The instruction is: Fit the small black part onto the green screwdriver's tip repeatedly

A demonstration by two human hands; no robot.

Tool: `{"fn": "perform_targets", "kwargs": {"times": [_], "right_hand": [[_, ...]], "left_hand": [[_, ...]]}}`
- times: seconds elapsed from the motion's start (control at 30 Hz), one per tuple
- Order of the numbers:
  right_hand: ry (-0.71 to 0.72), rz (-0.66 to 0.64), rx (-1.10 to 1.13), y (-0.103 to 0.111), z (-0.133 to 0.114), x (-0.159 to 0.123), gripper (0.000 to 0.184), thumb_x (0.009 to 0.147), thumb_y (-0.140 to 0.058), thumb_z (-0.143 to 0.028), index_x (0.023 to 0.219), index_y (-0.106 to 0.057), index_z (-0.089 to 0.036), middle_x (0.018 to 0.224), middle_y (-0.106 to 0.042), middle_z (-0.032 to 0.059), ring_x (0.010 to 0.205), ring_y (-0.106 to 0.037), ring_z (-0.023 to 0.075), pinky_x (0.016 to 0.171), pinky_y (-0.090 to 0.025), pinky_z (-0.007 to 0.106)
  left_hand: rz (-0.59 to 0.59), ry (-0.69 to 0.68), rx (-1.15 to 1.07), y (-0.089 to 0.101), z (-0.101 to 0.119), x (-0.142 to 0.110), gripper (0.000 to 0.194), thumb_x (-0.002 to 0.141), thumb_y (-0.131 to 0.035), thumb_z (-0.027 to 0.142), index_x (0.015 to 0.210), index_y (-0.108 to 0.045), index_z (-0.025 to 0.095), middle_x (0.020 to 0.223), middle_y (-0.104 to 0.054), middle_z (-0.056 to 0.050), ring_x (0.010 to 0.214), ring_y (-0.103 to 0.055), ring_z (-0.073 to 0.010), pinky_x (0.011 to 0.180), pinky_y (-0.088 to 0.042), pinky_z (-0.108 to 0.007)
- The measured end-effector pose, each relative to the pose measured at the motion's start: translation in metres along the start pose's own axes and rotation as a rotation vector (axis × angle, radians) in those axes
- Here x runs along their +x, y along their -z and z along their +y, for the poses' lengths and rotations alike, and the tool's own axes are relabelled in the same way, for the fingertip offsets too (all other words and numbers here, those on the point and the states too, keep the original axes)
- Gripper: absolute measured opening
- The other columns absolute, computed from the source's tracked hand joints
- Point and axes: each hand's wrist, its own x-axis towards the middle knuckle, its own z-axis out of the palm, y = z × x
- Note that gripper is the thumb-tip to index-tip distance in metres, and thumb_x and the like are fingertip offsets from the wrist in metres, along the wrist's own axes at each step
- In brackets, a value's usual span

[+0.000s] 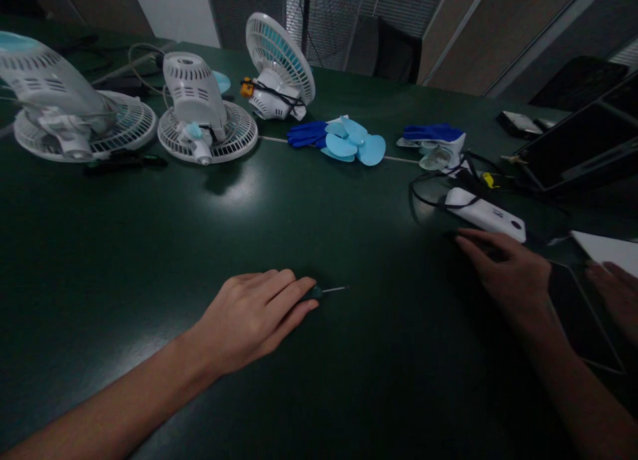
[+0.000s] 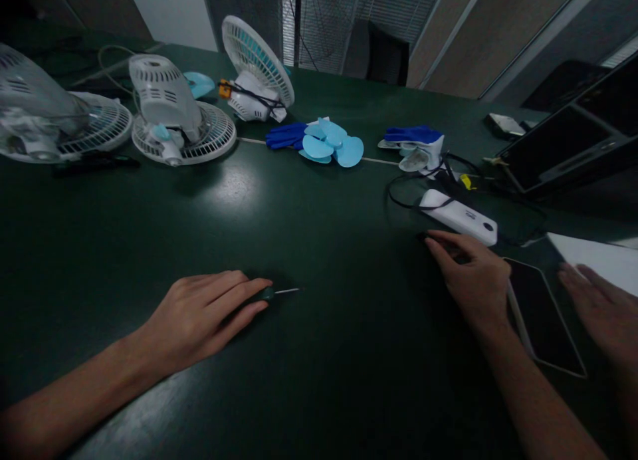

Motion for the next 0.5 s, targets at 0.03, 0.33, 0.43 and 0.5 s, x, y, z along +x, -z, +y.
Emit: {"fn": "perform_targets", "kwargs": {"times": [0.03,0.33,0.43,0.5], "right_hand": [[0.014,0.004,0.001,0.000,0.000,0.000,0.033,0.088,-0.066,-0.044,0.110,-0.077,-0.022,0.104,-0.076,0.0053,0.078,-0.068,0.0170,0.073,-0.050,0.029],[0.117,-0.132,0.057,0.006,-0.013,-0.002,0.034,0.090,-0.064,-0.039,0.119,-0.072,-0.022,0.112,-0.072,0.0065,0.086,-0.067,0.0183,0.079,-0.052,0.031],[0.169,-0.276,0.210,0.014,-0.037,-0.006,0.034,0.091,-0.065,-0.038,0.121,-0.069,-0.025,0.118,-0.070,0.0054,0.098,-0.067,0.0202,0.084,-0.054,0.033],[0.209,-0.387,0.306,0.020,-0.062,-0.014,0.033,0.092,-0.065,-0.039,0.122,-0.067,-0.028,0.120,-0.068,0.0038,0.104,-0.066,0.0211,0.088,-0.056,0.036]], "left_hand": [[0.000,0.001,0.001,0.000,0.000,0.000,0.029,0.099,-0.056,0.028,0.124,-0.059,0.014,0.096,-0.066,-0.004,0.074,-0.062,-0.0149,0.059,-0.054,-0.029],[-0.010,-0.017,-0.010,-0.001,0.000,0.000,0.028,0.099,-0.056,0.027,0.124,-0.058,0.014,0.096,-0.066,-0.004,0.075,-0.062,-0.0149,0.060,-0.055,-0.029],[-0.028,-0.021,-0.022,0.001,0.000,0.001,0.028,0.100,-0.055,0.026,0.124,-0.058,0.014,0.096,-0.064,-0.004,0.076,-0.061,-0.0153,0.061,-0.055,-0.030],[-0.037,-0.016,-0.034,0.001,0.000,0.001,0.028,0.099,-0.054,0.026,0.125,-0.058,0.014,0.096,-0.064,-0.004,0.077,-0.061,-0.0156,0.061,-0.054,-0.030]]}}
